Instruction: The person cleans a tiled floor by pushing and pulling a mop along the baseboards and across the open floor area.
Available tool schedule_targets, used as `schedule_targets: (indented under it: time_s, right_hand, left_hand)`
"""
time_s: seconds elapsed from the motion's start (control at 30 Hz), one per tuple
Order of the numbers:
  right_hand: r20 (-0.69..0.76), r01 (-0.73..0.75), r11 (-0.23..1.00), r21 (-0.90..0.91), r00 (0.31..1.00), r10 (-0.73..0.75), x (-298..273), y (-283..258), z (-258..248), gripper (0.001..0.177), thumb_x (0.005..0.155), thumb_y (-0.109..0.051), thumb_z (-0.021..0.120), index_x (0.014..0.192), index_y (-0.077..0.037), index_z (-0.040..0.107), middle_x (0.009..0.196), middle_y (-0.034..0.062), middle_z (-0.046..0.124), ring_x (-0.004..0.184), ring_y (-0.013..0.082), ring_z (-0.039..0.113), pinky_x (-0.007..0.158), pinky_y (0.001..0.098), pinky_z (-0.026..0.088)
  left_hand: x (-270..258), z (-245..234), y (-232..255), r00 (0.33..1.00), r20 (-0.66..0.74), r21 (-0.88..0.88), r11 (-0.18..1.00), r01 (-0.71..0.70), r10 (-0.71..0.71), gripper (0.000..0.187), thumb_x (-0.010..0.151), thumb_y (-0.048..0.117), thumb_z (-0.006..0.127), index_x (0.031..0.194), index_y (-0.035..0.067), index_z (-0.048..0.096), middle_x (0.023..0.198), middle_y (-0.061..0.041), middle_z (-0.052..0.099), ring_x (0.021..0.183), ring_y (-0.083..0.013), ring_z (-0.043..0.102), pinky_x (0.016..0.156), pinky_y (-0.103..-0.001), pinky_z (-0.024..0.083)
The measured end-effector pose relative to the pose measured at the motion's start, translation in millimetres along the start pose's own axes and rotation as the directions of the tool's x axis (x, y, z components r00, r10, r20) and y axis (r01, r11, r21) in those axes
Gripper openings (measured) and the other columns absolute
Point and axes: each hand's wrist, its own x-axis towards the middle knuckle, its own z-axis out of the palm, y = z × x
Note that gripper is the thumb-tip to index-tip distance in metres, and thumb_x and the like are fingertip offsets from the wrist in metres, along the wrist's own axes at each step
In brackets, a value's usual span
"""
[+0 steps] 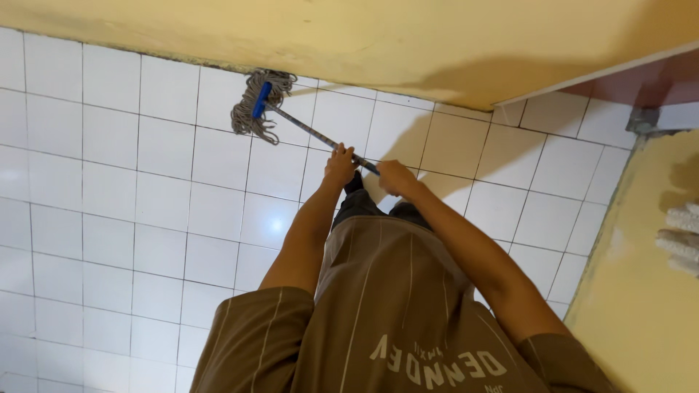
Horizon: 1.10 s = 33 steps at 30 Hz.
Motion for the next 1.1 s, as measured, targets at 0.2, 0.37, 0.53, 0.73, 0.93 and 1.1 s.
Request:
schedule_targets:
  time_s: [0.2,0.37,0.53,0.73,0.93,1.1]
  right_hand:
    - [-0.238,0.163,0.944,-0.287,0.942,-0.236,-10,20,-7,0.034,0.096,-0.017,0.059,0.130,-0.018,0.060,0.091,0.0192,0.073,0.084,0.0410,0.070,0.072,0.0534,0.056]
    - [-0.236,0.100,0.920,-0.380,0.951,-0.201,-28,76,-54,0.027,0.098,-0.023,0.057,0.124,-0.022,0.064,0.092,0.0167,0.074,0.085,0.0394,0.072,0.073,0.0536,0.056]
    - [-0.177,-0.041,0.887,-0.459,0.983,-0.046,-77,155,-131,0.025,0.099,-0.030,0.056,0.120,-0.031,0.071,0.096,0.0102,0.076,0.091,0.0330,0.074,0.077,0.0513,0.058]
    - [-0.211,-0.182,0.845,-0.503,0.974,0.084,-157,205,-218,0.032,0.094,-0.027,0.058,0.120,-0.037,0.073,0.099,0.0107,0.076,0.095,0.0342,0.072,0.083,0.0495,0.057]
    - [-0.179,-0.098,0.813,-0.574,0.984,-0.009,-149,230,-219,0.031,0.095,-0.019,0.050,0.112,-0.027,0.074,0.096,0.0127,0.076,0.090,0.0361,0.074,0.080,0.0507,0.058]
    - [-0.135,0.062,0.850,-0.524,0.979,-0.154,-92,243,-162,0.028,0.090,-0.018,0.056,0.115,-0.018,0.069,0.097,0.0171,0.075,0.091,0.0385,0.073,0.080,0.0530,0.058]
  left_hand:
    - [-1,19,26,1.000,0.002,-0.224,0.974,0.021,-0.021,0.083,0.095,0.036,0.070,0.160,0.013,0.025,0.166,-0.029,0.017,0.145,-0.0468,0.034,0.112,-0.052,0.043]
    - [17,52,105,0.992,-0.102,-0.254,0.962,-0.097,0.073,0.083,0.093,0.035,0.070,0.158,0.010,0.026,0.159,-0.042,0.015,0.148,-0.0551,0.024,0.112,-0.054,0.041]
    - [23,90,225,0.950,-0.252,-0.280,0.925,-0.256,0.186,0.076,0.098,0.040,0.069,0.161,0.016,0.032,0.152,-0.049,0.024,0.139,-0.0650,0.032,0.109,-0.061,0.044]
    - [19,99,359,0.957,-0.188,-0.253,0.930,-0.265,0.221,0.053,0.094,0.051,0.065,0.138,0.023,0.052,0.135,-0.026,0.052,0.125,-0.0506,0.054,0.083,-0.055,0.058]
    - [25,109,366,0.957,-0.204,-0.221,0.942,-0.252,0.208,0.055,0.093,0.054,0.066,0.135,0.020,0.055,0.130,-0.019,0.058,0.128,-0.0401,0.058,0.091,-0.052,0.058]
    - [37,129,314,0.992,-0.119,-0.204,0.977,-0.066,0.042,0.059,0.090,0.051,0.069,0.139,0.021,0.054,0.159,-0.027,0.031,0.148,-0.0452,0.031,0.103,-0.052,0.051]
